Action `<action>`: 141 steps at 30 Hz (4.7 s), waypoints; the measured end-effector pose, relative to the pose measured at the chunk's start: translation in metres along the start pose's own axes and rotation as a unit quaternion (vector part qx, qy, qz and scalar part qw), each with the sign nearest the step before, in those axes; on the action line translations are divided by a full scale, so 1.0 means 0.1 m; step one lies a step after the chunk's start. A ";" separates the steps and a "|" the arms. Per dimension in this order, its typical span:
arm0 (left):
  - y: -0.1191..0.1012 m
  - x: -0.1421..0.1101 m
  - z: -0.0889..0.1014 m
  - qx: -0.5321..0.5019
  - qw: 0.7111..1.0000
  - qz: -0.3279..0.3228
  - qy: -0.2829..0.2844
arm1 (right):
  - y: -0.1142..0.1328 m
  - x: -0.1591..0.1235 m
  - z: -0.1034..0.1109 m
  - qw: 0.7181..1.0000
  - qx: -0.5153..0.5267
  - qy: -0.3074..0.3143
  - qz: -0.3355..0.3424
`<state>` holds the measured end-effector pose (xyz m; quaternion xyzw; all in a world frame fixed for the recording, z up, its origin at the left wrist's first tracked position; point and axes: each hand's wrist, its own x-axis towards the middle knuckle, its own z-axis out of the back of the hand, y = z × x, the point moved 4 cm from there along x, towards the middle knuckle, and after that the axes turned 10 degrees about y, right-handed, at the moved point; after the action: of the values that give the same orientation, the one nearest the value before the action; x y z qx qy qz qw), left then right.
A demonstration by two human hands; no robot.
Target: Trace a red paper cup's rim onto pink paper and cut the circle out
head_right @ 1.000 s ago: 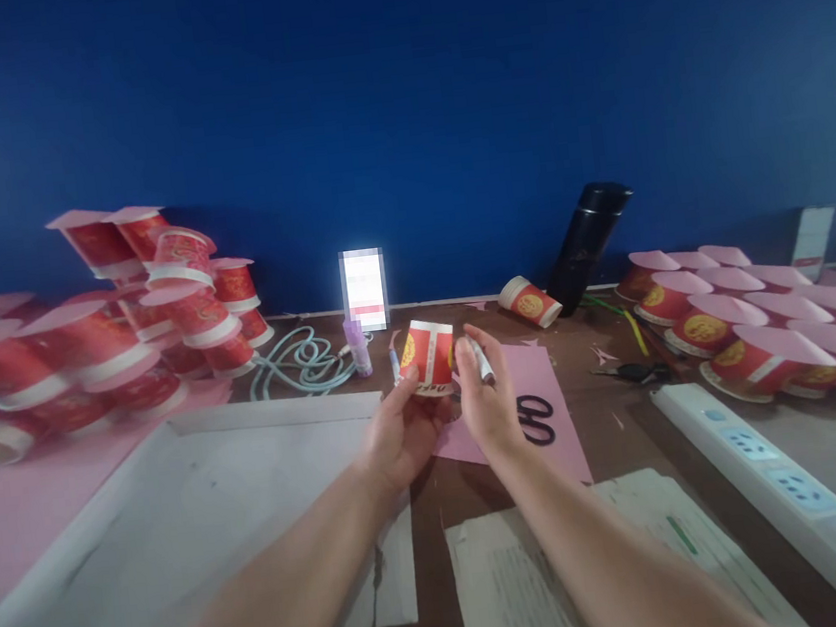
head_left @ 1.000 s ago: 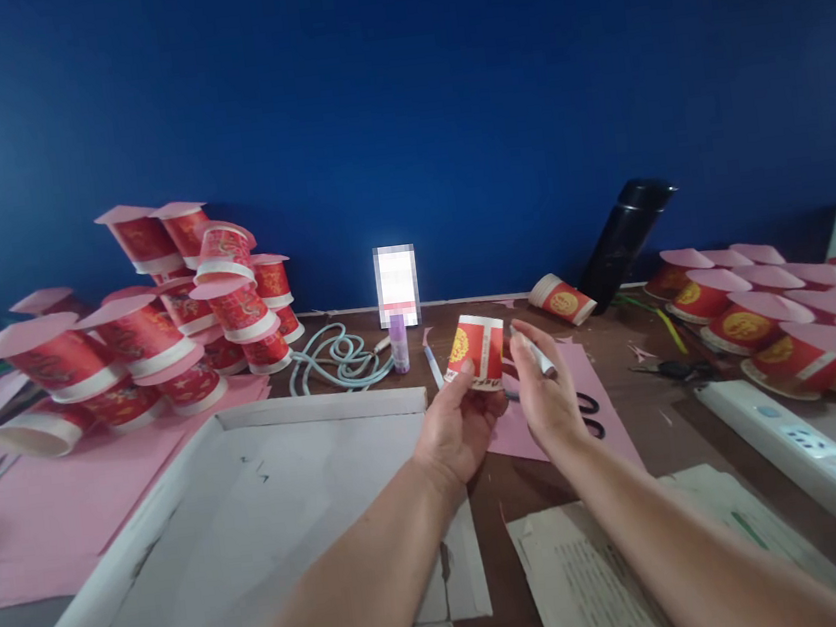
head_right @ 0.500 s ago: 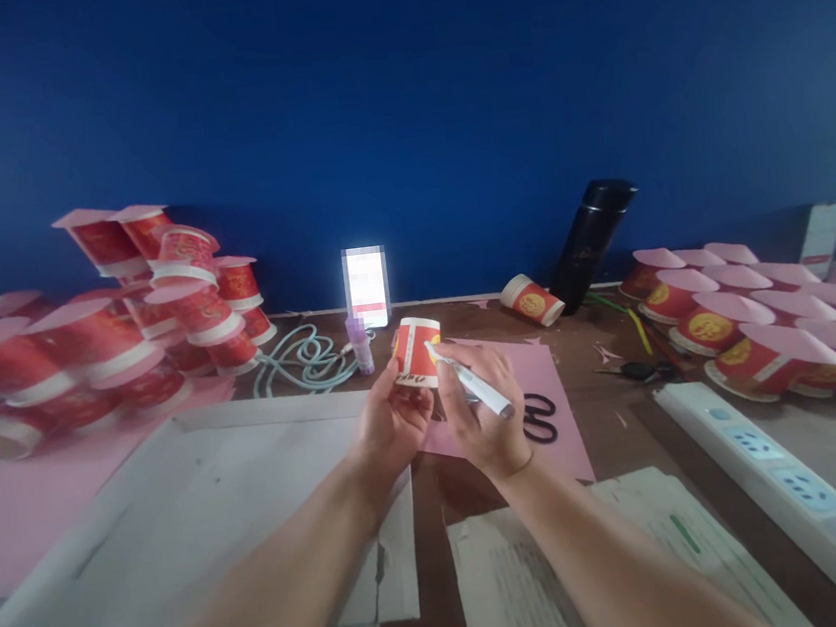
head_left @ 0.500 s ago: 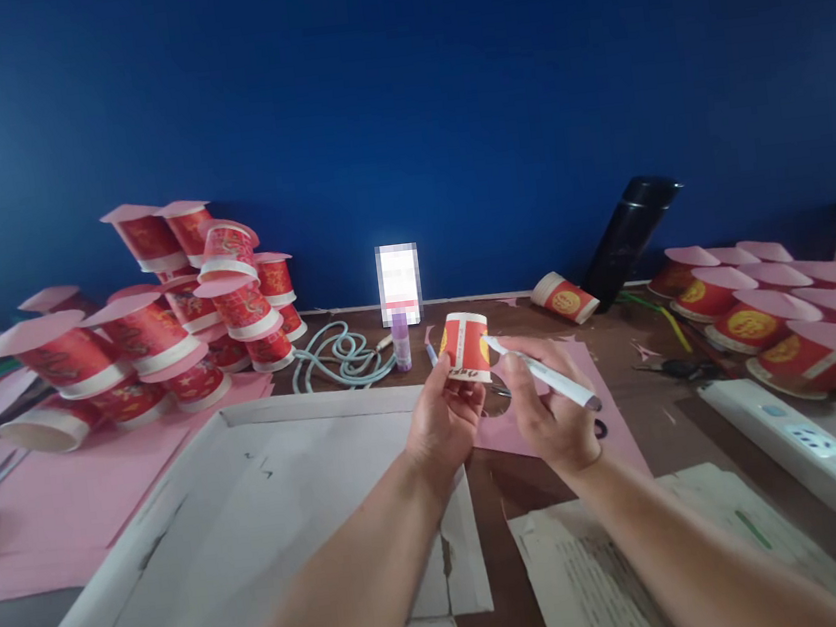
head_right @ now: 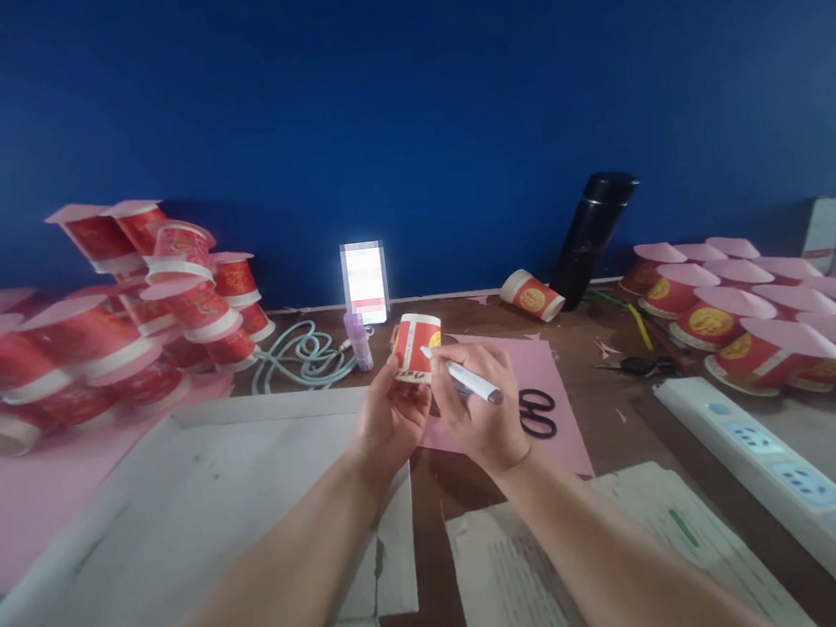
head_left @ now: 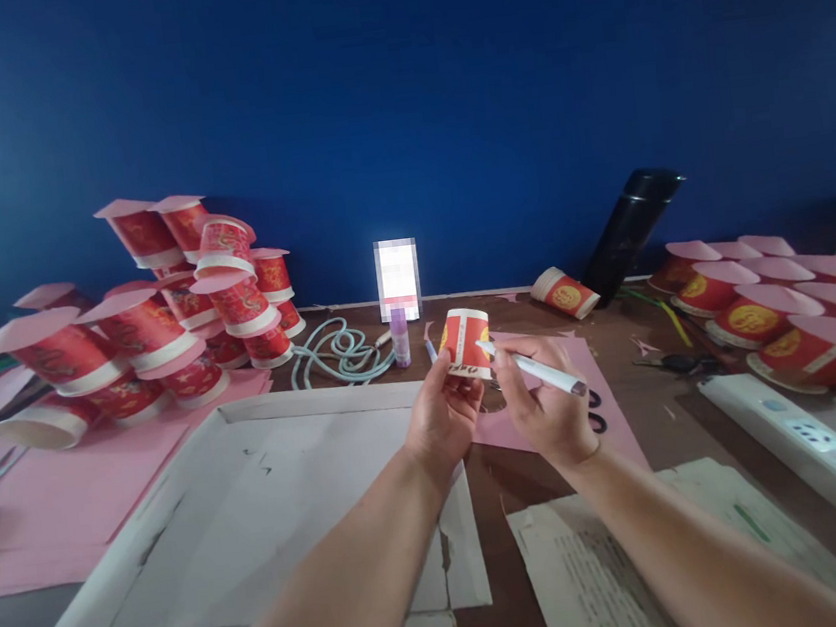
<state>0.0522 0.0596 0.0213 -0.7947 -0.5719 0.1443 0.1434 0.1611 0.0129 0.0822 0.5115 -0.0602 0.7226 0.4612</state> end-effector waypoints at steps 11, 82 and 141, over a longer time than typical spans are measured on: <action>0.01 0.00 -0.01 0.002 1.000 0.007 0.010 | 0.01 0.01 -0.01 1.000 -0.015 0.010 0.011; 0.02 -0.04 -0.08 0.006 1.000 0.030 0.007 | 0.00 0.07 0.07 0.999 -0.031 -0.022 -0.008; 0.00 -0.03 -0.07 0.012 0.999 0.031 0.019 | 0.07 0.08 0.06 0.999 -0.050 -0.009 0.014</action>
<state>0.0542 0.0561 0.0278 -0.8128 -0.5424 0.1404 0.1593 0.1602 0.0102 0.0939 0.4929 -0.1078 0.7208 0.4753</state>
